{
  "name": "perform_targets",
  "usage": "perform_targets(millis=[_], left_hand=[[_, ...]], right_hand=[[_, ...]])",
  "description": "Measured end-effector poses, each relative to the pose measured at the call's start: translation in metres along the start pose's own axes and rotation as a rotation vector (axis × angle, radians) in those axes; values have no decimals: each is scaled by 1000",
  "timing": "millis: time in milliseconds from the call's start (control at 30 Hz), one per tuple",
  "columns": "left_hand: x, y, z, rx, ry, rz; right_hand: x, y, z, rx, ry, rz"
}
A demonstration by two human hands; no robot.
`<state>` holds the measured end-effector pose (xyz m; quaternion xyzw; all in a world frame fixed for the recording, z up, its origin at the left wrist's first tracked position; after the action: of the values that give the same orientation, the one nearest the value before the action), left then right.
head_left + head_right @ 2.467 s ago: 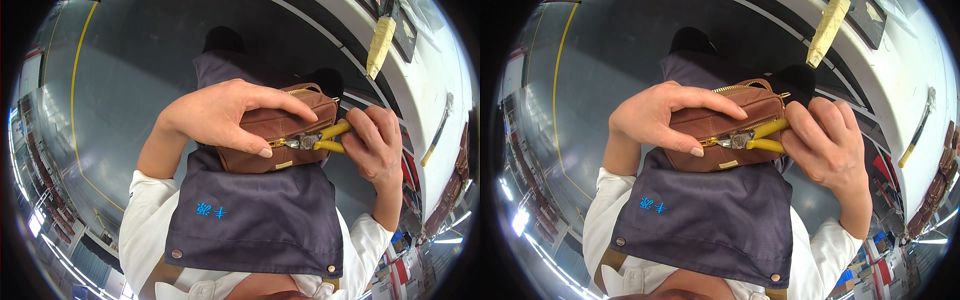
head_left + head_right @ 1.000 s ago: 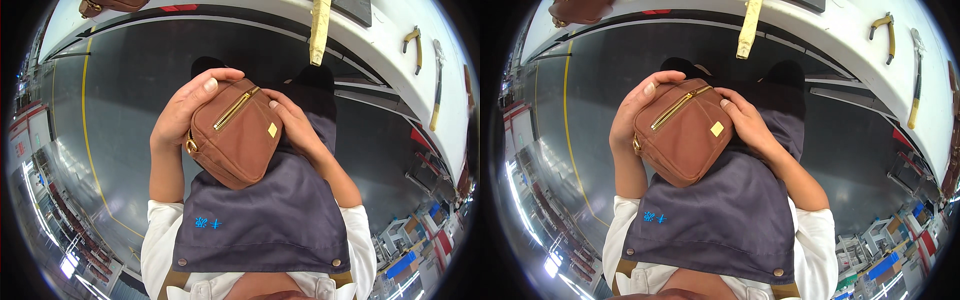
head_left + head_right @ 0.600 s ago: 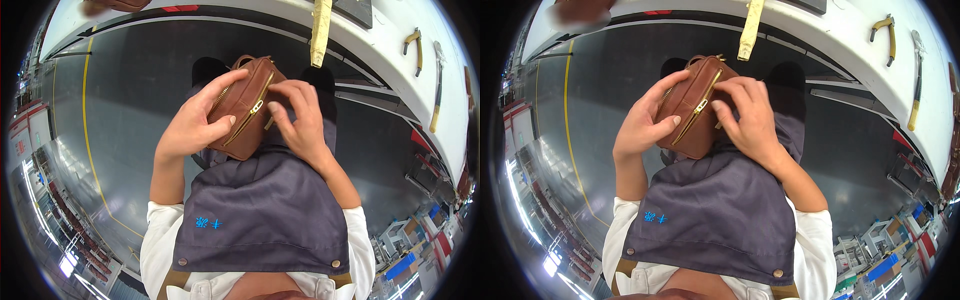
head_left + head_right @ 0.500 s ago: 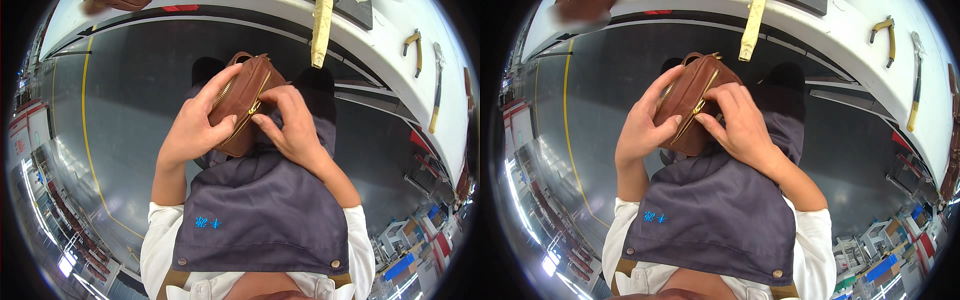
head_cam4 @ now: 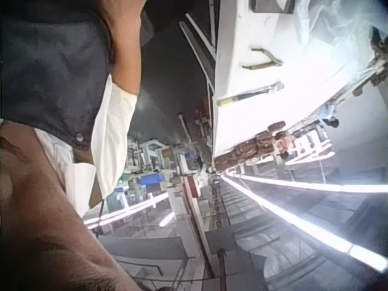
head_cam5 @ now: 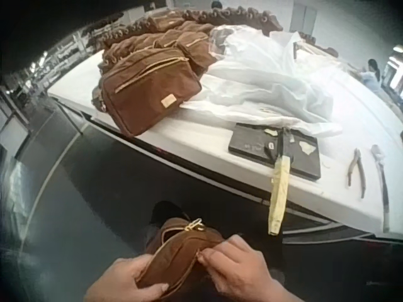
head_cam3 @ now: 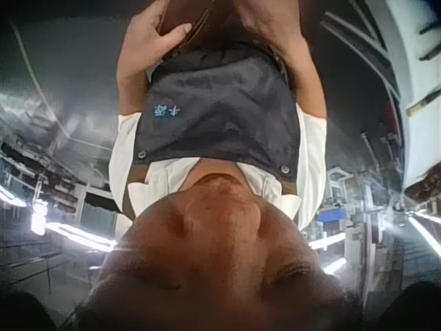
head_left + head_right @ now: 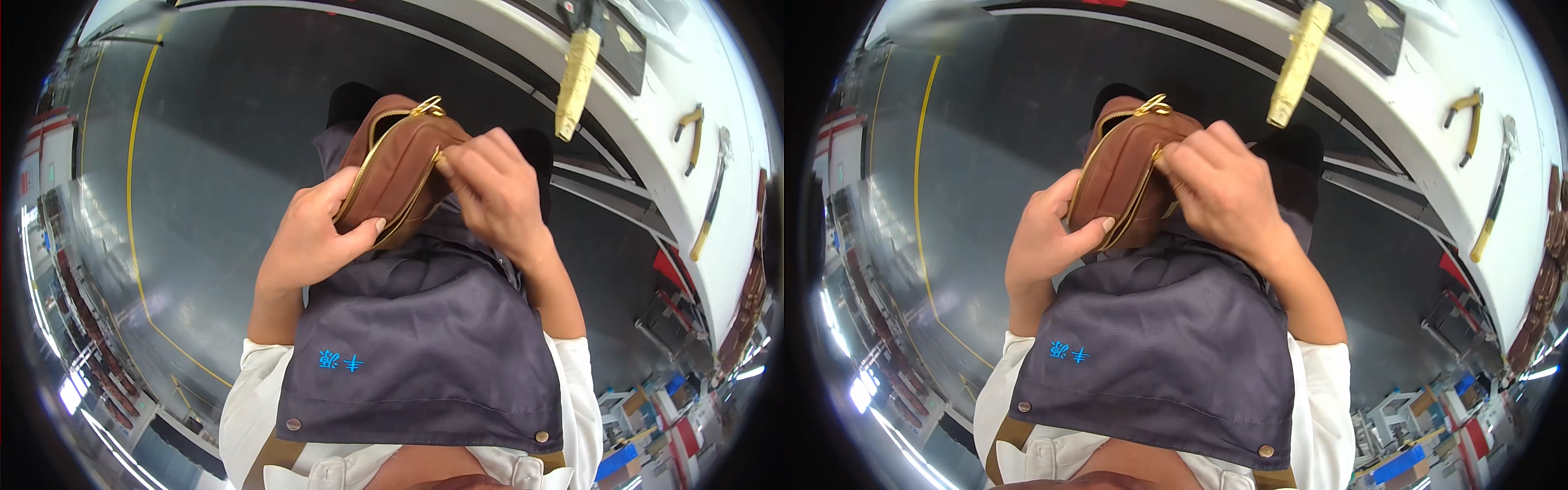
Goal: Assembling and finishing leather pouches by attaching hardware and inspecting zippers using specialized tools.
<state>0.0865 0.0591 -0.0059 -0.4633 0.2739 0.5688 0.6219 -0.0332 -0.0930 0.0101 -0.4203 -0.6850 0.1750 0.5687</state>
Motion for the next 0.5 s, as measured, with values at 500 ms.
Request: perform_targets(millis=[500], left_hand=[[-27,9,34,-637,287,-64]], right_hand=[[49,17,-4,-94,-393,229]])
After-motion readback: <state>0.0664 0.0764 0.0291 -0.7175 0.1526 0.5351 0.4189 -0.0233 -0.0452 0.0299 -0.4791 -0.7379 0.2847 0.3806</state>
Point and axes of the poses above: each hand's wrist, its own z-axis away from the middle knuckle, its own y-axis out of the palm, x = y × z, the point moved 7 cm from there along -z, towards the middle knuckle, and after that the axes turned 12 degrees about x, right-handed, at the moved point
